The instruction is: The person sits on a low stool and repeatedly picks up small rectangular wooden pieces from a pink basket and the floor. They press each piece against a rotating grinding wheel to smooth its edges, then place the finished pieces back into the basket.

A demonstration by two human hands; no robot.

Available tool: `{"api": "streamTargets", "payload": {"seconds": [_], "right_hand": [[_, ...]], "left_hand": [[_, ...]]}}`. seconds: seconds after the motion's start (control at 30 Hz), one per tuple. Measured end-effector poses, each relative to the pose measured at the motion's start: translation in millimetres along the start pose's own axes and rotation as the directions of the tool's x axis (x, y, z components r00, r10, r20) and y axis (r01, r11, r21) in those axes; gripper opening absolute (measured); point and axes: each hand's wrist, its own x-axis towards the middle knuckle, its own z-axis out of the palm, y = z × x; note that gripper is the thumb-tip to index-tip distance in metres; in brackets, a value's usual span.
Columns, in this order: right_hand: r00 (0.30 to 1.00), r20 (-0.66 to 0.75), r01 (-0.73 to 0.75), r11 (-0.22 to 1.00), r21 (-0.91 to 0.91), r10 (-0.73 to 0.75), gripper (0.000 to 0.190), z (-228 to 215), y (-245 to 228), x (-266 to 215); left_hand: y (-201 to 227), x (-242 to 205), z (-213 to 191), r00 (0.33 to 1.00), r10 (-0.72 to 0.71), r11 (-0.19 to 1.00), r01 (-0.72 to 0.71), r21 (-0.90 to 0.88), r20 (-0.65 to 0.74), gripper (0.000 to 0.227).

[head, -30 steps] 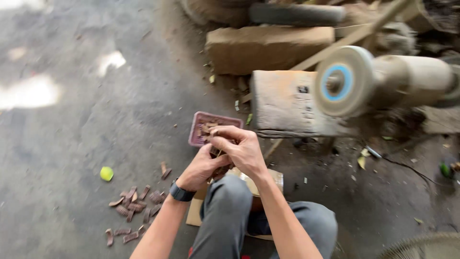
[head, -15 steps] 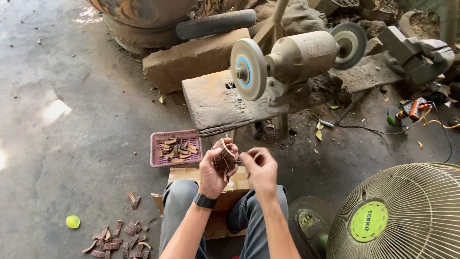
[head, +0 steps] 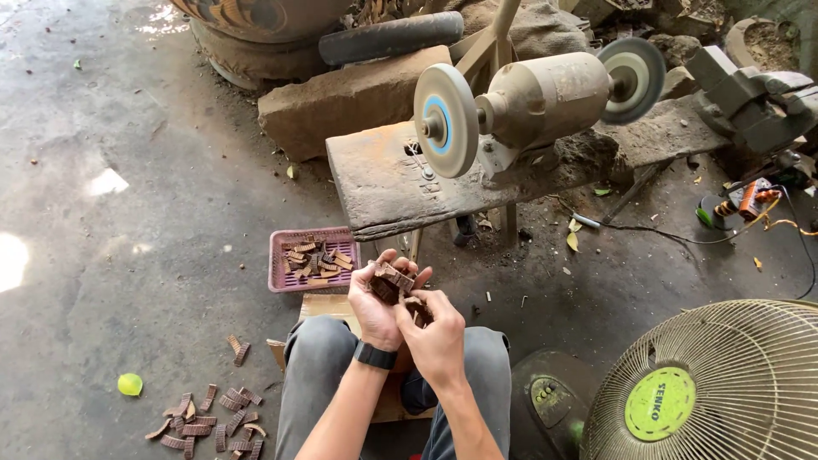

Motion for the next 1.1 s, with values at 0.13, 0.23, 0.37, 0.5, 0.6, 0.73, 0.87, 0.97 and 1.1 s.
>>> {"api": "streamTargets", "payload": {"seconds": [0.13, 0.23, 0.37, 0.5, 0.6, 0.73, 0.87, 0.97, 1.1], "right_hand": [[0.992, -0.042, 0.119, 0.992, -0.038, -0.12, 0.015, -6.2, 13.4, -7.0], [1.0, -0.01, -0.024, 0.993, 0.112, 0.025, 0.013, -12.1, 37.0, -13.3], [0.978, -0.015, -0.188, 0.91, 0.368, 0.208, 0.013, -21.0, 48.7, -13.1], [0.979, -0.096, -0.111, 0.87, 0.48, 0.178, 0.016, -20.8, 41.3, -2.4], [0.988, 0.004, -0.148, 0.945, 0.293, 0.154, 0.015, -7.5, 41.1, 5.2], [0.994, 0.073, 0.065, 0.982, 0.175, -0.078, 0.02, -7.3, 46.2, 12.4], [0.947, 0.018, -0.291, 0.83, 0.476, 0.321, 0.022, -31.7, 62.2, 31.9], [0.93, -0.007, -0.295, 0.759, 0.58, 0.367, 0.025, -48.4, 85.1, 50.0], [0.928, -0.011, -0.315, 0.802, 0.507, 0.372, 0.026, -51.9, 100.4, 70.2]], "left_hand": [[8.8, 2.2, 11.6, 0.995, -0.101, 0.975, 0.099, -0.196, 0.001, 0.035], [14.5, 5.9, 12.3, 0.985, -0.138, 0.964, 0.108, -0.245, -0.107, 0.04], [12.7, 19.5, -17.5, 0.998, -0.055, 0.997, 0.057, 0.05, -0.037, 0.03], [1.2, 20.2, -32.3, 0.997, -0.049, 0.953, 0.067, 0.295, -0.066, 0.042], [-7.9, 16.7, -25.7, 0.989, -0.109, 0.966, 0.128, 0.224, -0.097, 0.061], [-6.8, 13.4, -13.8, 0.973, -0.23, 0.968, 0.229, 0.099, 0.001, 0.075], [-12.8, 37.0, -55.7, 0.985, -0.173, 0.95, 0.169, 0.262, -0.007, 0.045], [-11.1, 43.3, -46.5, 0.992, -0.128, 0.922, 0.118, 0.368, 0.003, 0.031], [-8.0, 53.6, -30.4, 0.98, -0.173, 0.978, 0.183, 0.1, -0.102, 0.028]]}}
